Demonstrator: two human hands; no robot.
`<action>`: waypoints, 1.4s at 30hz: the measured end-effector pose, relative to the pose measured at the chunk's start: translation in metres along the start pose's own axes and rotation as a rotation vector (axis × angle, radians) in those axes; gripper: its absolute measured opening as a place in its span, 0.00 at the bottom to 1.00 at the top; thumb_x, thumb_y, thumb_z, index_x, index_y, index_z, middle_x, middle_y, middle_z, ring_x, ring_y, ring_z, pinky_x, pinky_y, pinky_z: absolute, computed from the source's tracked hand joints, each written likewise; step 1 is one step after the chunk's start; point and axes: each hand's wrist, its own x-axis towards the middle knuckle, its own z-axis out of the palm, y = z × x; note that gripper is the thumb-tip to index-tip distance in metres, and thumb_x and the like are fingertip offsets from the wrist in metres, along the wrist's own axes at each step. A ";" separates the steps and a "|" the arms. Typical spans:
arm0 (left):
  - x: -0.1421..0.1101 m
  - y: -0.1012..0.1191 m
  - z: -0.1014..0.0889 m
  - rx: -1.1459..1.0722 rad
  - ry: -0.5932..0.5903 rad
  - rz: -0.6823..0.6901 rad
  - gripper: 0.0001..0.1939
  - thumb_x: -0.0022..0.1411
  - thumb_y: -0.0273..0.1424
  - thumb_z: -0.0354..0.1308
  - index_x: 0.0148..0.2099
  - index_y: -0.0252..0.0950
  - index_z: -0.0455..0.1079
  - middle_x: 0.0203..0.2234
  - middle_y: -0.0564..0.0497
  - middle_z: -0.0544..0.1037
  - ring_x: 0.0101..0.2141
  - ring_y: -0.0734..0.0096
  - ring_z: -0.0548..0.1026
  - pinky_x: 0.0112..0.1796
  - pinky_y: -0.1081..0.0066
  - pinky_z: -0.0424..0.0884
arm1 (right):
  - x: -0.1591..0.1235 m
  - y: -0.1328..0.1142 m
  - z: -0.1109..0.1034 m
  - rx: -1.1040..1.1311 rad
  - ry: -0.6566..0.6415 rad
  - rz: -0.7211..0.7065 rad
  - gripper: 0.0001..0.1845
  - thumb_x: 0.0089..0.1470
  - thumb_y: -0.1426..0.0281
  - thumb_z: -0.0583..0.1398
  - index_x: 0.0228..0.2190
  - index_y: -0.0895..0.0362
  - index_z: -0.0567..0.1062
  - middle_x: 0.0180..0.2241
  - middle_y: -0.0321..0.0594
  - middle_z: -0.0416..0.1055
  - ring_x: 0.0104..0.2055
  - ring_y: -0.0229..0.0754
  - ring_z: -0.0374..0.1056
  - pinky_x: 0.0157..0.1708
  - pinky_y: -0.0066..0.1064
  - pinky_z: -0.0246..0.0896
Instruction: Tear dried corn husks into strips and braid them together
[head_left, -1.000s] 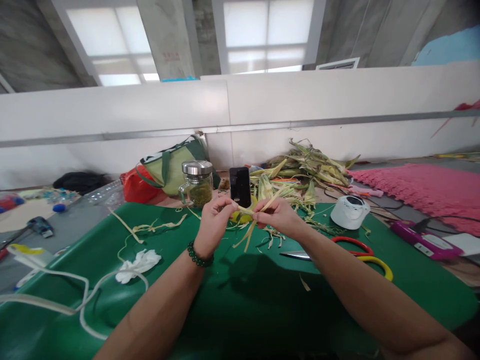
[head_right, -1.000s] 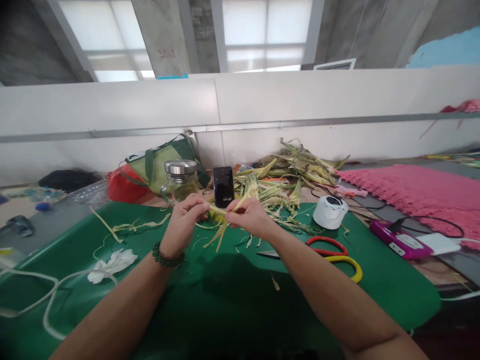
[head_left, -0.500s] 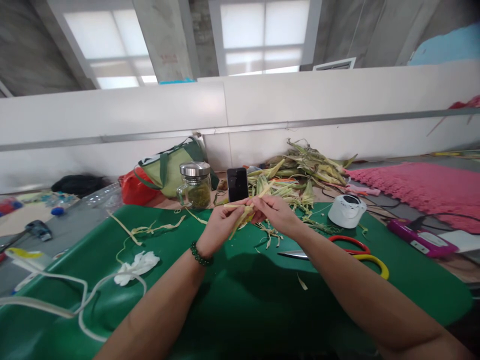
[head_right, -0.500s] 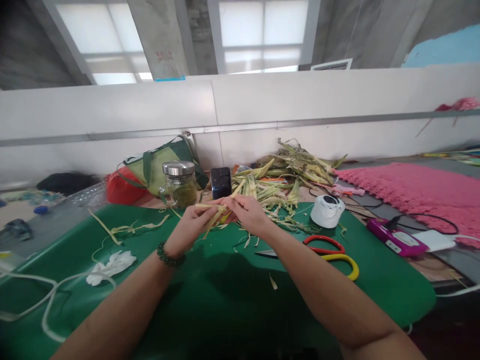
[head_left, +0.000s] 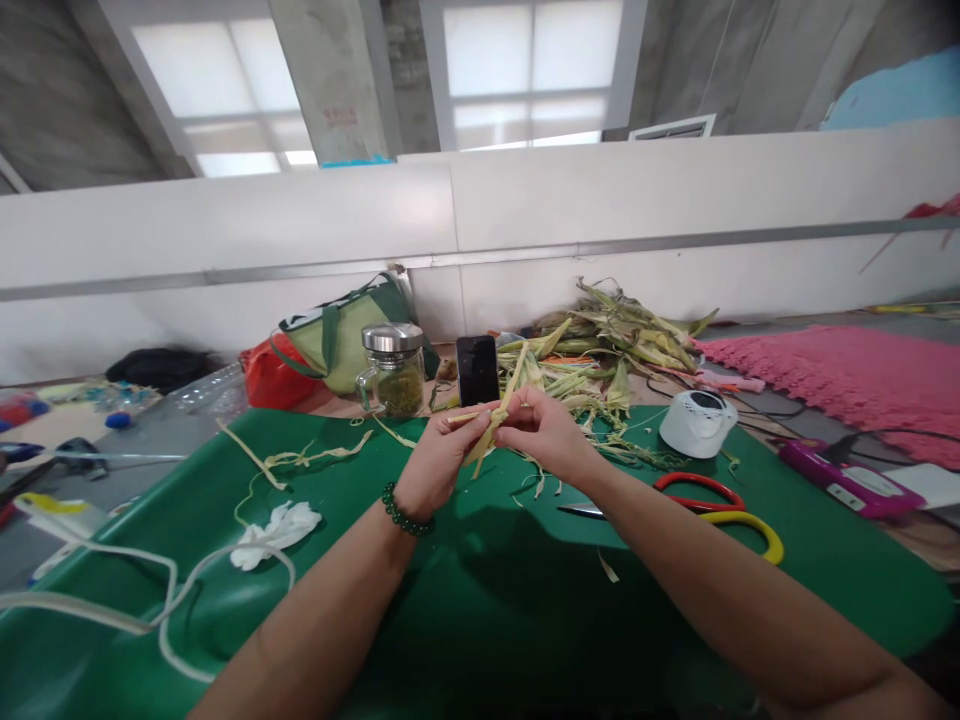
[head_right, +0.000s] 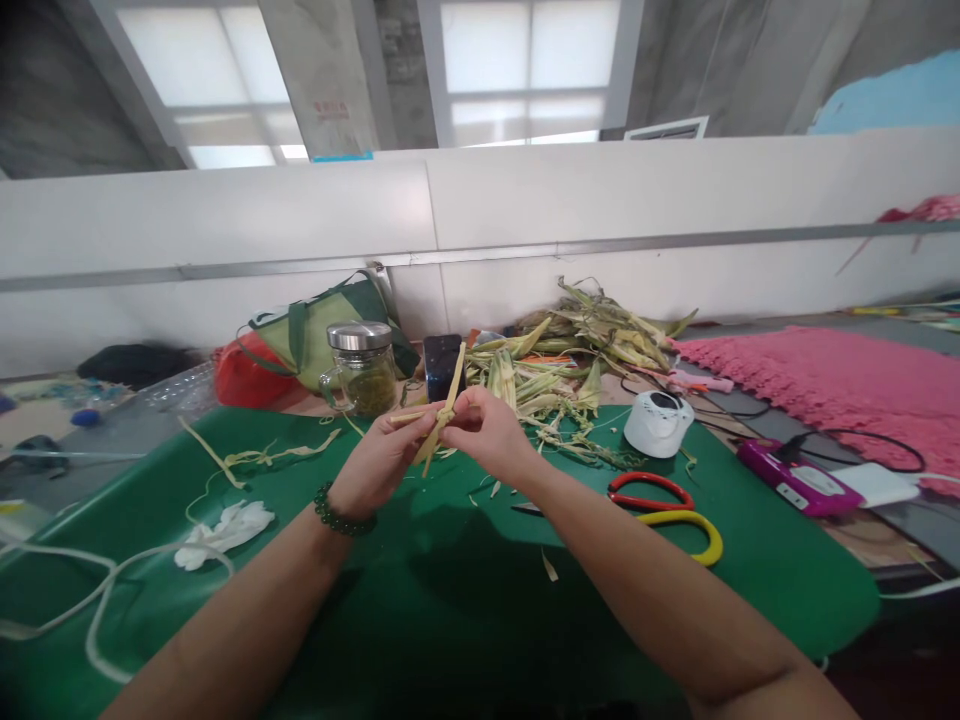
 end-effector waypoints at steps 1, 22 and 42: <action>0.000 0.000 0.000 -0.003 0.007 -0.002 0.17 0.41 0.36 0.69 0.36 0.33 0.79 0.31 0.45 0.81 0.35 0.65 0.76 0.38 0.70 0.69 | 0.000 0.001 0.001 0.004 -0.001 0.001 0.17 0.37 0.70 0.62 0.27 0.54 0.58 0.24 0.32 0.72 0.26 0.37 0.68 0.29 0.29 0.61; -0.004 0.005 0.004 0.411 0.033 0.185 0.20 0.47 0.43 0.64 0.37 0.33 0.79 0.26 0.48 0.80 0.29 0.66 0.75 0.34 0.69 0.71 | 0.006 -0.005 -0.015 0.115 0.056 0.074 0.08 0.34 0.69 0.65 0.21 0.58 0.73 0.19 0.32 0.69 0.22 0.33 0.65 0.28 0.28 0.63; 0.001 0.006 -0.006 0.087 0.040 -0.010 0.17 0.40 0.35 0.70 0.33 0.34 0.73 0.25 0.53 0.76 0.25 0.75 0.73 0.28 0.75 0.69 | 0.000 -0.012 -0.011 -0.144 -0.005 0.021 0.11 0.43 0.63 0.63 0.22 0.58 0.70 0.19 0.34 0.68 0.22 0.35 0.64 0.23 0.27 0.60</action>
